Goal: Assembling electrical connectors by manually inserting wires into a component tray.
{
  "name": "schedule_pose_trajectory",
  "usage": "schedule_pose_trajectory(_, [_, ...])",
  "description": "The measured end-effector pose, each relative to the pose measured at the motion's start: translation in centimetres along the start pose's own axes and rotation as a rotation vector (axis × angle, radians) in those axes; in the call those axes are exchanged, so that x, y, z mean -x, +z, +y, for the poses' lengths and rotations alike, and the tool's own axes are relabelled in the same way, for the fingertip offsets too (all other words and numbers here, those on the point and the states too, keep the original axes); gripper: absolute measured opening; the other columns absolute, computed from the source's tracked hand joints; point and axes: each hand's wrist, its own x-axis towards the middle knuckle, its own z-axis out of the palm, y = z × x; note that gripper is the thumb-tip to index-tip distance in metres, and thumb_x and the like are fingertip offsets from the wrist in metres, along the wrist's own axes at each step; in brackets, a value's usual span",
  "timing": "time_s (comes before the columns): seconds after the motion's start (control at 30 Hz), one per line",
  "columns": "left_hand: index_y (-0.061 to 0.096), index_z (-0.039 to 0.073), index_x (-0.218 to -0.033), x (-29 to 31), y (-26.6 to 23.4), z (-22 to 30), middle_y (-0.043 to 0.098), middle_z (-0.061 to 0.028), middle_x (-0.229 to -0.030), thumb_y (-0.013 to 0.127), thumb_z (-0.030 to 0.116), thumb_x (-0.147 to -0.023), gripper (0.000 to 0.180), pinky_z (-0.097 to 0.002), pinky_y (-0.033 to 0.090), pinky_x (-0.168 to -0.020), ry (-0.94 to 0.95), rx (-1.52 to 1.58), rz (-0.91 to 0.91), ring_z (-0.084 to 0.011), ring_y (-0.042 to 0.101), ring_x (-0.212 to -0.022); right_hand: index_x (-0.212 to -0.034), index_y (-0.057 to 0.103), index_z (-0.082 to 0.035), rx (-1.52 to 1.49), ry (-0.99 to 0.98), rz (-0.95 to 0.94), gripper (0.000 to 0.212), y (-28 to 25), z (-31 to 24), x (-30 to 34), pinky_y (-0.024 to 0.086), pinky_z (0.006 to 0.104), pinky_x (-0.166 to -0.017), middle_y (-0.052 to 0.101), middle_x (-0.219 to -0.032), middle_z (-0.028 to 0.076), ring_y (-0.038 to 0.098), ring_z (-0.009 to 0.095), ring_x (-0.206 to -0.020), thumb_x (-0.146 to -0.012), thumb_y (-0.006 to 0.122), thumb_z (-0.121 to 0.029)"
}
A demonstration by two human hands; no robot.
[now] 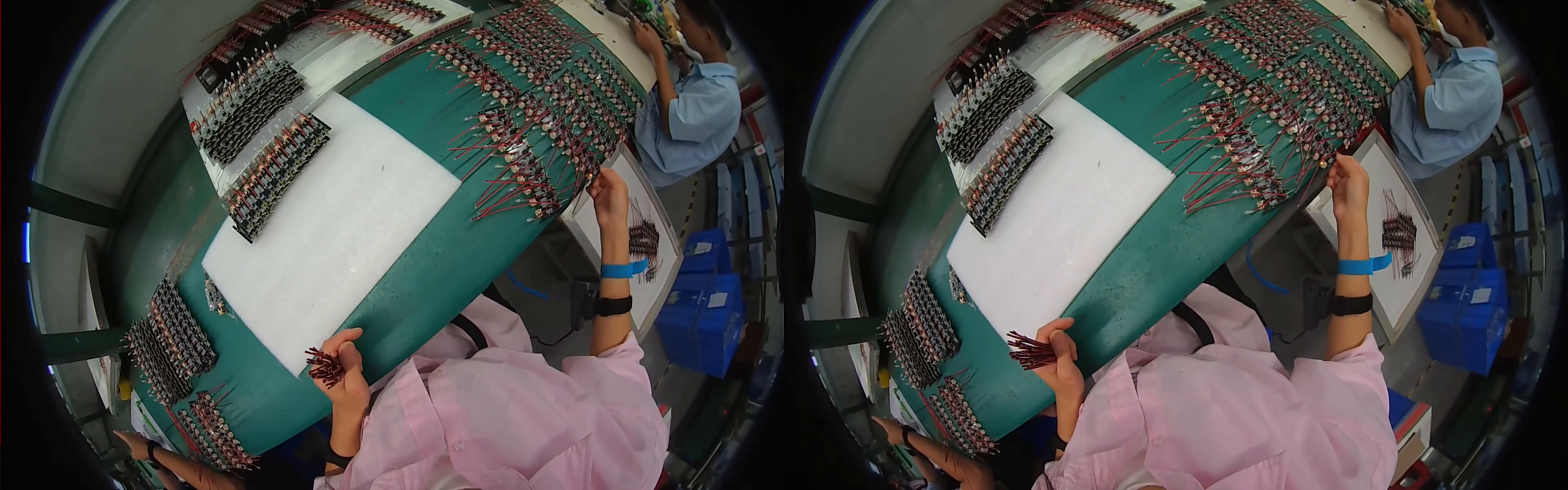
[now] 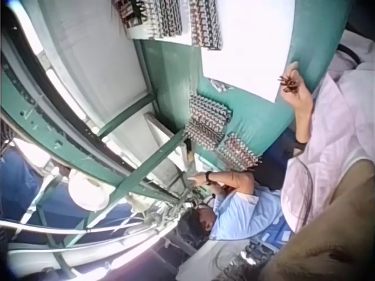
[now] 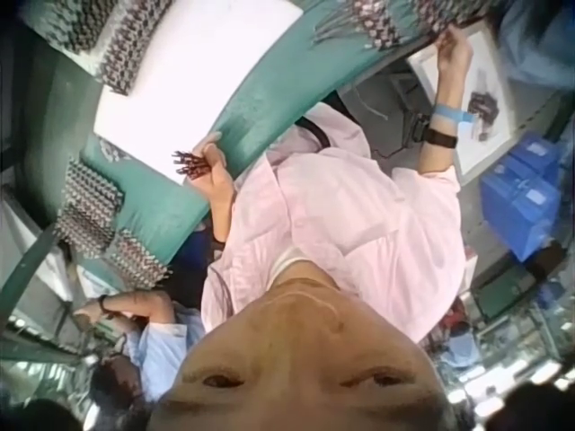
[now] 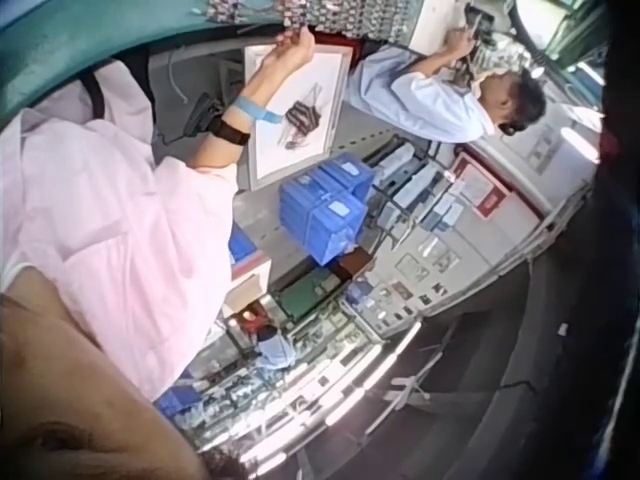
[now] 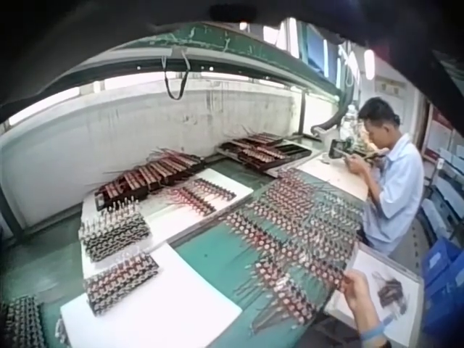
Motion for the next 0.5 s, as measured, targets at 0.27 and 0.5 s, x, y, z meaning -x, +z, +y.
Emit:
schedule_pose_trajectory(0.27, [0.052, -0.003, -0.081, -0.1, -0.1, 0.0, 0.037, 0.0018, -0.050, 0.042, 0.010, -0.082, 0.017, -0.0169, 0.021, -0.040, 0.004, -0.008, -0.012, -0.0030, 0.031, -0.041, -0.068, 0.049, -0.005, 0.005, 0.031, 0.024, 0.016, 0.1, 1.3, 2.4, 0.035, 0.0205, -0.042, 0.048, -0.057, 0.002, 0.045, 0.009, -0.049, -0.077, 0.048, -0.017])
schedule_pose_trajectory(0.5, [0.052, -0.003, -0.081, 0.0, 0.0, -0.1, 0.037, 0.0019, -0.049, 0.041, 0.010, -0.082, 0.017, -0.0173, 0.022, -0.040, 0.010, -0.036, 0.009, -0.0033, 0.031, -0.041, -0.068, 0.050, -0.003, 0.140, 0.043, -0.142, 0.018, 5.1, 1.8, 10.0, 0.034, 0.0197, -0.044, 0.048, -0.057, 0.002, 0.044, 0.009, -0.049, -0.078, 0.047, -0.018])
